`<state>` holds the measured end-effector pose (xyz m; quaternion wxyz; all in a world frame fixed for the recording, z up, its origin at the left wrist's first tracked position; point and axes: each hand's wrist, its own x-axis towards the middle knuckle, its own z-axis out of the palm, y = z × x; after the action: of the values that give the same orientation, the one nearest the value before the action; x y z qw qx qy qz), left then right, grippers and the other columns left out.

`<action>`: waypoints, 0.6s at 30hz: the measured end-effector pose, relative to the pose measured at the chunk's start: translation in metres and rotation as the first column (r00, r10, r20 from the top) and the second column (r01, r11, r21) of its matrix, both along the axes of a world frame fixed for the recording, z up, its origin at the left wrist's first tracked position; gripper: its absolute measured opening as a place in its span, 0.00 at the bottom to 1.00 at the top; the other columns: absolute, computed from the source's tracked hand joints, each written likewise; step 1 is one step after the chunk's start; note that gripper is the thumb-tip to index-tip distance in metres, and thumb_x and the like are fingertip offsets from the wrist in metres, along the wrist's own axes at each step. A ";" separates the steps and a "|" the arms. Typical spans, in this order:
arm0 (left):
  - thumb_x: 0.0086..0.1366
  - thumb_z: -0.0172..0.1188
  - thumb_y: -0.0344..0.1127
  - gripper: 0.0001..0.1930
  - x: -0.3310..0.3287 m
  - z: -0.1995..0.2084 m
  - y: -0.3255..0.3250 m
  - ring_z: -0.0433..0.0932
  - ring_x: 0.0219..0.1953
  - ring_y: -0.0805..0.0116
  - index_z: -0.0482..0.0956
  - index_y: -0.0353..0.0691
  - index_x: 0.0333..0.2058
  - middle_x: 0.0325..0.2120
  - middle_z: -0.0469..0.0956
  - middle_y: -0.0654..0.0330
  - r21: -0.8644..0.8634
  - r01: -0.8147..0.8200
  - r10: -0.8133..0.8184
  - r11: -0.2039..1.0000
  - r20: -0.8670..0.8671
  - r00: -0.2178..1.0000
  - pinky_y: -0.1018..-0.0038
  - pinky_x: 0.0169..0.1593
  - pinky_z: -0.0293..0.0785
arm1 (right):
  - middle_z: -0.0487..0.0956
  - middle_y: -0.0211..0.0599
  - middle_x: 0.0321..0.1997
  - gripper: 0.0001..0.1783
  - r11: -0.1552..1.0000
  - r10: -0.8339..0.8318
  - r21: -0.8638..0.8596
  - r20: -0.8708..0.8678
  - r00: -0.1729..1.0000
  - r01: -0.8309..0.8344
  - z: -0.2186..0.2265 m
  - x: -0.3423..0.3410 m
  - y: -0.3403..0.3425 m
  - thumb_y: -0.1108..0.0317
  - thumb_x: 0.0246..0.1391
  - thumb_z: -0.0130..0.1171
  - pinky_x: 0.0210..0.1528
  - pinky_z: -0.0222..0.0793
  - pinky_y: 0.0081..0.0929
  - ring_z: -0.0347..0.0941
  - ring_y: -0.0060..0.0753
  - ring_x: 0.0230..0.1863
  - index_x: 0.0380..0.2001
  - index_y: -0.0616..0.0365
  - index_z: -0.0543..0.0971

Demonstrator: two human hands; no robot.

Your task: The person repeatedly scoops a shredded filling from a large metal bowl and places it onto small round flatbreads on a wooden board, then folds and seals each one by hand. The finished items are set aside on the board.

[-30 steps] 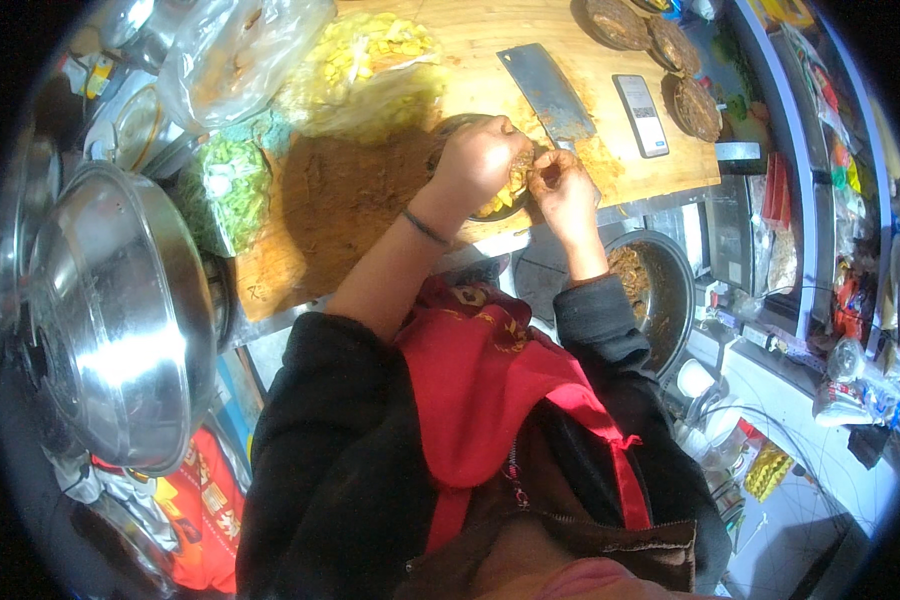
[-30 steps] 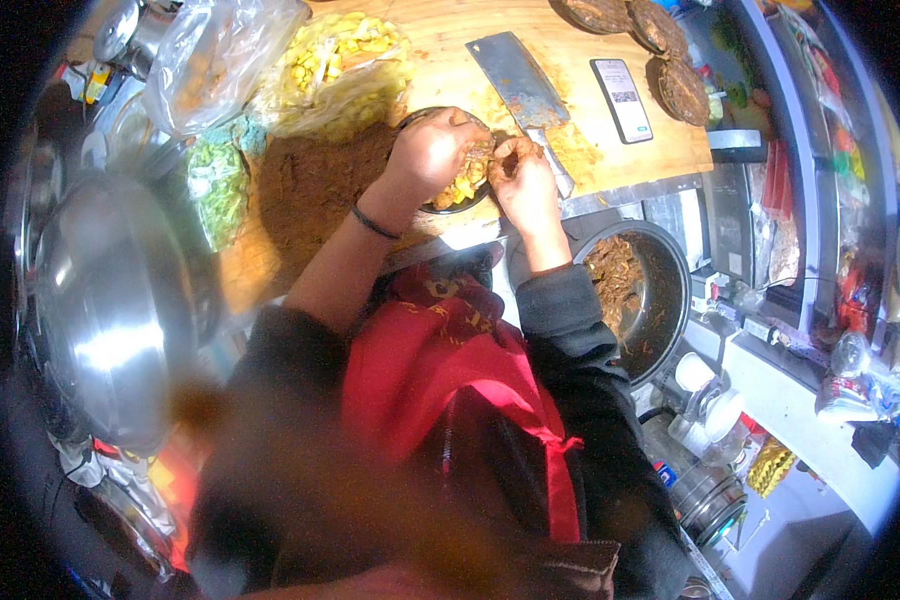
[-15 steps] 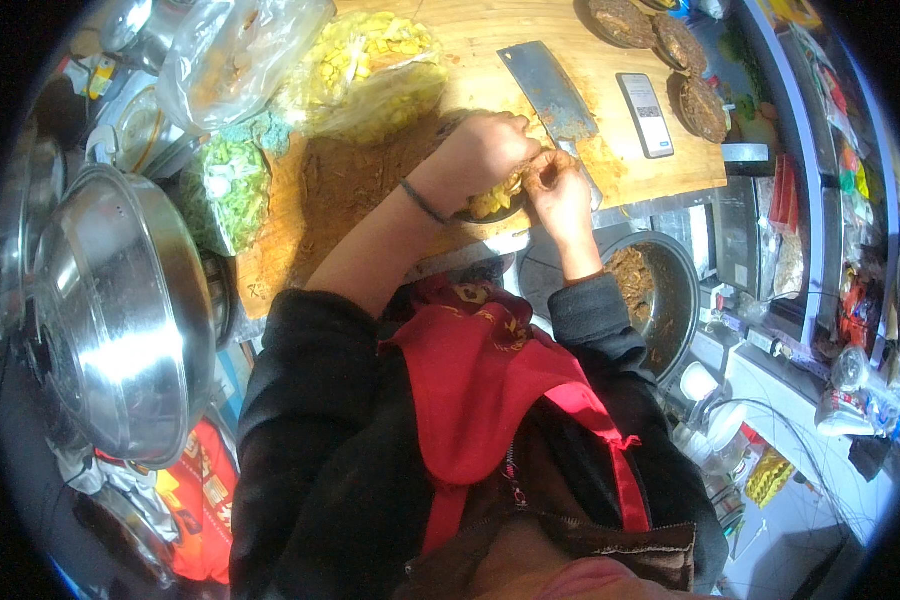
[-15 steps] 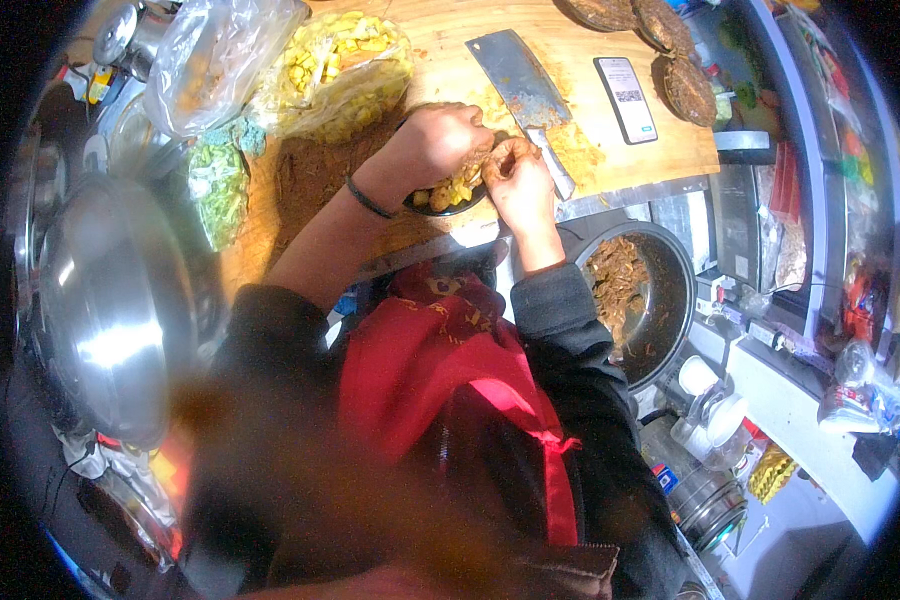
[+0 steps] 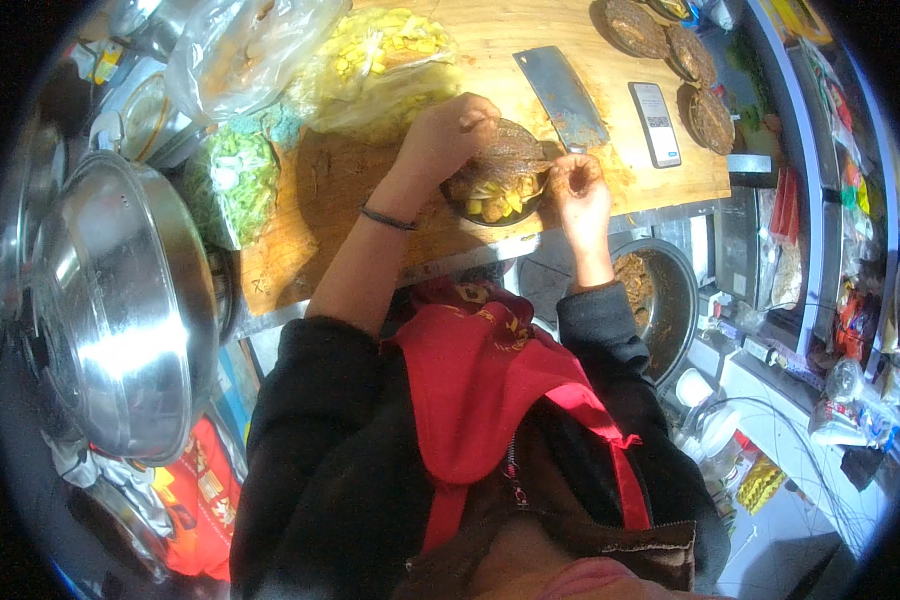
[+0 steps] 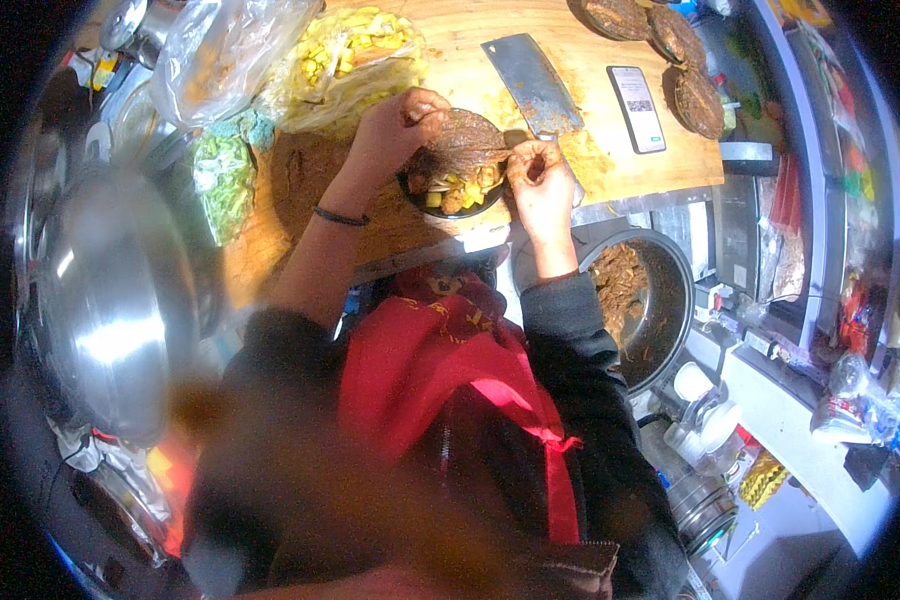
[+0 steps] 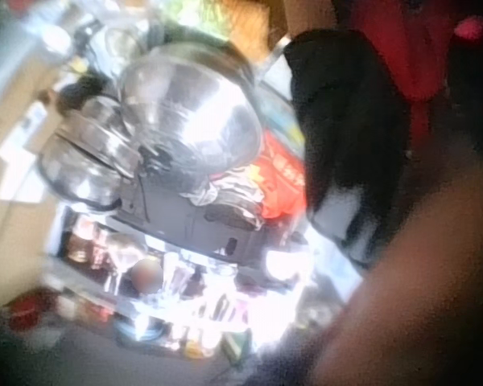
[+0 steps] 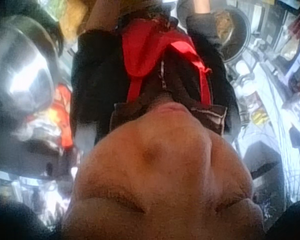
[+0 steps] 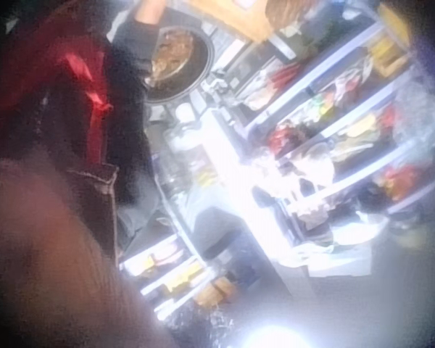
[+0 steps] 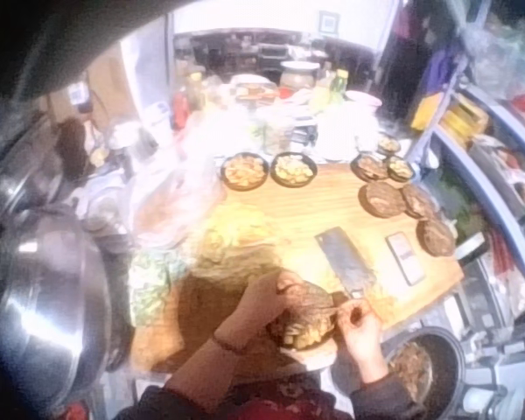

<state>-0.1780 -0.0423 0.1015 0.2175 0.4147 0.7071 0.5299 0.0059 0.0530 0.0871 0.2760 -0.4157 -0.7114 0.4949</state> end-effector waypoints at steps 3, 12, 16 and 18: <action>0.54 0.57 0.36 0.08 -0.002 -0.001 -0.016 0.77 0.28 0.61 0.76 0.42 0.32 0.24 0.77 0.55 -0.032 0.033 -0.028 0.999 0.144 0.989 0.72 0.34 0.72 | 0.76 0.31 0.24 0.06 0.994 -0.017 0.107 0.066 0.998 0.009 -0.005 -0.002 0.001 0.73 0.48 0.58 0.31 0.66 0.17 0.69 0.18 0.26 0.31 0.62 0.74; 0.55 0.58 0.38 0.07 0.047 -0.018 -0.053 0.76 0.31 0.58 0.77 0.46 0.31 0.27 0.76 0.59 -0.155 0.168 -0.214 0.974 -0.358 0.909 0.67 0.33 0.74 | 0.77 0.30 0.29 0.11 1.000 -0.028 -0.012 0.077 0.997 0.029 -0.022 0.005 0.007 0.71 0.52 0.58 0.34 0.67 0.15 0.70 0.17 0.29 0.37 0.65 0.76; 0.54 0.57 0.39 0.08 0.054 -0.030 -0.062 0.75 0.31 0.58 0.76 0.46 0.33 0.31 0.74 0.59 -0.107 0.104 -0.143 0.989 -0.493 0.858 0.64 0.32 0.74 | 0.78 0.32 0.26 0.08 0.999 -0.003 0.053 0.116 0.993 -0.003 -0.024 0.007 0.003 0.72 0.51 0.57 0.32 0.67 0.17 0.71 0.18 0.28 0.35 0.64 0.76; 0.53 0.57 0.38 0.10 0.052 -0.035 -0.065 0.75 0.32 0.58 0.76 0.46 0.34 0.34 0.74 0.59 -0.210 0.106 -0.207 0.972 -0.552 0.808 0.65 0.34 0.74 | 0.78 0.36 0.25 0.05 0.987 -0.011 0.160 0.134 0.991 -0.010 -0.024 0.005 0.002 0.72 0.50 0.58 0.33 0.68 0.21 0.73 0.24 0.26 0.29 0.63 0.76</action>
<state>-0.1262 -0.1077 0.0661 0.0736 0.5910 0.7452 0.2999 0.0113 0.0550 0.0636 0.2599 -0.4247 -0.7658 0.4069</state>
